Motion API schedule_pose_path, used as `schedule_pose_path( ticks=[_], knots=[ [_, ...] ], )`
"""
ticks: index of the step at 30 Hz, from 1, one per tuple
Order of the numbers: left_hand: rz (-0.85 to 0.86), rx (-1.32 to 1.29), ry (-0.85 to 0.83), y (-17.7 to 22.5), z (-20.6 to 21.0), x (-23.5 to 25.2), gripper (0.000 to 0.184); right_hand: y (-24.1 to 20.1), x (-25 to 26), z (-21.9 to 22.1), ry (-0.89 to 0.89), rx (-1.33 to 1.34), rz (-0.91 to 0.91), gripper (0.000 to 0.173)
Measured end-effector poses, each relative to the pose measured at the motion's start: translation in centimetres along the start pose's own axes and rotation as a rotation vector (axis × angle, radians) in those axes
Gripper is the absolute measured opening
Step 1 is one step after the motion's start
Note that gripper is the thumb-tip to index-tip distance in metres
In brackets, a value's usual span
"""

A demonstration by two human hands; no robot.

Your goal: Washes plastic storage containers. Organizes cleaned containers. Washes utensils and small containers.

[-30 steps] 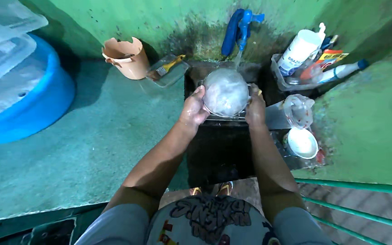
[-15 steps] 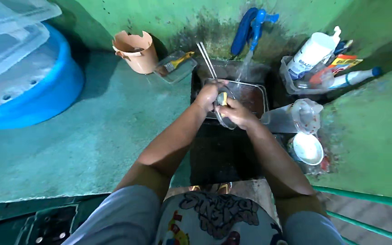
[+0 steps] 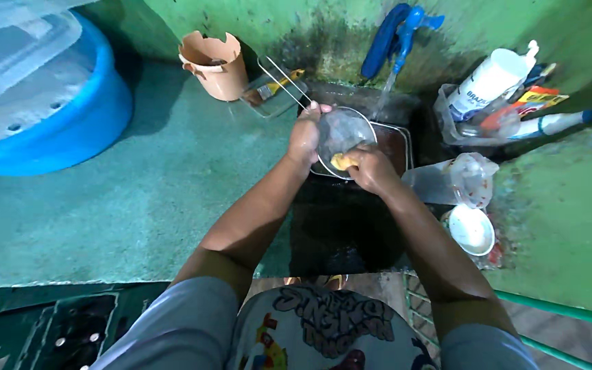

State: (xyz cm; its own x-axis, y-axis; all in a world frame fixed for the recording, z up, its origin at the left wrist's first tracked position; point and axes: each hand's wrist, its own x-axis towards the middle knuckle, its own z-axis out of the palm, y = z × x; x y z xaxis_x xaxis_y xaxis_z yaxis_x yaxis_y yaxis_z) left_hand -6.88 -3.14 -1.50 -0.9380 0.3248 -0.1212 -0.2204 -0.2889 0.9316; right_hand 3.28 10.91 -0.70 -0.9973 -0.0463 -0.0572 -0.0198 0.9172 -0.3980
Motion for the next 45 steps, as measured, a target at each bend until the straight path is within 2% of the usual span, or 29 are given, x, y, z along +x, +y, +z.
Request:
schedule_pose_path(
  ticks=[2, 4, 6, 8, 9, 11, 13, 15, 16, 18, 20, 22, 24, 26, 28, 30, 32, 34, 35, 38, 41, 42, 45],
  knots=[
    [0.003, -0.001, 0.022, -0.2, 0.1, 0.2, 0.049, -0.6, 0.0, 0.3, -0.024, 0.184, -0.043, 0.021],
    [-0.06, 0.011, 0.026, -0.8, 0.9, -0.6, 0.045, -1.2, 0.5, 1.0, 0.156, 0.275, -0.064, 0.022],
    [-0.12, 0.03, 0.009, -2.0, 2.0, -1.4, 0.043, -0.7, 1.9, 1.7, 0.485, 0.119, -0.164, 0.018],
    [-0.129, 0.013, 0.026, -2.3, 2.2, -1.8, 0.04, 1.1, 3.2, 1.4, 0.649, -0.246, -0.268, 0.015],
    [-0.114, 0.015, 0.043, -1.9, 2.1, -1.7, 0.04, 1.9, 3.2, 0.8, 0.634, -0.381, -0.271, 0.015],
    [-0.071, 0.028, 0.069, -0.7, 1.5, -1.3, 0.04, 2.5, 1.9, 0.1, 0.438, -0.462, -0.159, 0.021],
    [-0.04, 0.043, 0.089, 0.1, 1.3, -0.8, 0.04, 2.2, 0.5, 0.4, 0.222, -0.332, -0.027, 0.023],
    [-0.025, 0.049, 0.077, -0.5, 1.1, -0.6, 0.04, 1.2, 0.0, 0.7, 0.004, -0.02, 0.087, 0.02],
    [-0.021, 0.049, 0.067, -1.1, 1.2, -0.5, 0.04, 0.9, 0.1, 1.1, -0.006, 0.144, 0.107, 0.017],
    [-0.033, 0.072, 0.032, -2.1, 1.8, -0.8, 0.039, -0.1, 0.4, 1.5, 0.131, 0.339, 0.109, 0.015],
    [-0.073, 0.124, -0.001, -2.7, 2.6, -1.5, 0.041, 0.1, 1.1, 1.1, 0.373, 0.167, 0.032, 0.017],
    [-0.081, 0.158, -0.011, -2.5, 2.9, -1.9, 0.041, 1.9, 1.6, 0.9, 0.485, -0.211, -0.078, 0.02],
    [-0.043, 0.142, 0.007, -1.4, 2.6, -1.7, 0.039, 2.7, 0.7, 0.8, 0.365, -0.405, -0.062, 0.021],
    [-0.018, 0.138, 0.022, -0.5, 1.9, -1.3, 0.04, 2.0, -0.8, 0.9, 0.134, -0.344, 0.023, 0.024],
    [-0.014, 0.18, 0.017, -0.7, 1.3, -0.9, 0.042, 1.4, -1.4, 1.5, -0.057, -0.058, 0.075, 0.018],
    [-0.034, 0.214, -0.019, -1.3, 0.8, -0.6, 0.042, 2.0, -1.3, 1.9, -0.093, 0.331, 0.086, 0.015],
    [-0.067, 0.201, -0.069, -1.4, 0.4, -0.5, 0.037, 1.9, -1.3, 0.1, 0.048, 0.608, 0.166, 0.02],
    [-0.092, 0.24, -0.155, -0.9, 0.5, -0.9, 0.031, 2.3, -0.7, -1.5, 0.305, 0.714, 0.215, 0.019],
    [-0.089, 0.299, -0.206, -0.8, 0.8, -1.4, 0.028, 2.2, -0.4, -1.9, 0.379, 0.736, 0.208, 0.024],
    [-0.031, 0.644, -0.386, -0.3, 2.8, -3.5, 0.025, 0.4, 1.2, -1.4, 0.401, 0.784, 0.083, 0.062],
    [0.03, 0.957, -0.505, 0.1, 4.6, -4.8, 0.027, -1.6, 3.2, -1.0, 0.576, 0.751, 0.151, 0.075],
    [0.039, 1.006, -0.529, 0.2, 4.6, -4.9, 0.026, -2.1, 3.8, -1.6, 0.616, 0.701, 0.178, 0.073],
    [0.031, 1.067, -0.621, -0.1, 4.5, -4.4, 0.026, -3.2, 5.2, -5.2, 0.73, 0.514, 0.239, 0.052]
  ],
)
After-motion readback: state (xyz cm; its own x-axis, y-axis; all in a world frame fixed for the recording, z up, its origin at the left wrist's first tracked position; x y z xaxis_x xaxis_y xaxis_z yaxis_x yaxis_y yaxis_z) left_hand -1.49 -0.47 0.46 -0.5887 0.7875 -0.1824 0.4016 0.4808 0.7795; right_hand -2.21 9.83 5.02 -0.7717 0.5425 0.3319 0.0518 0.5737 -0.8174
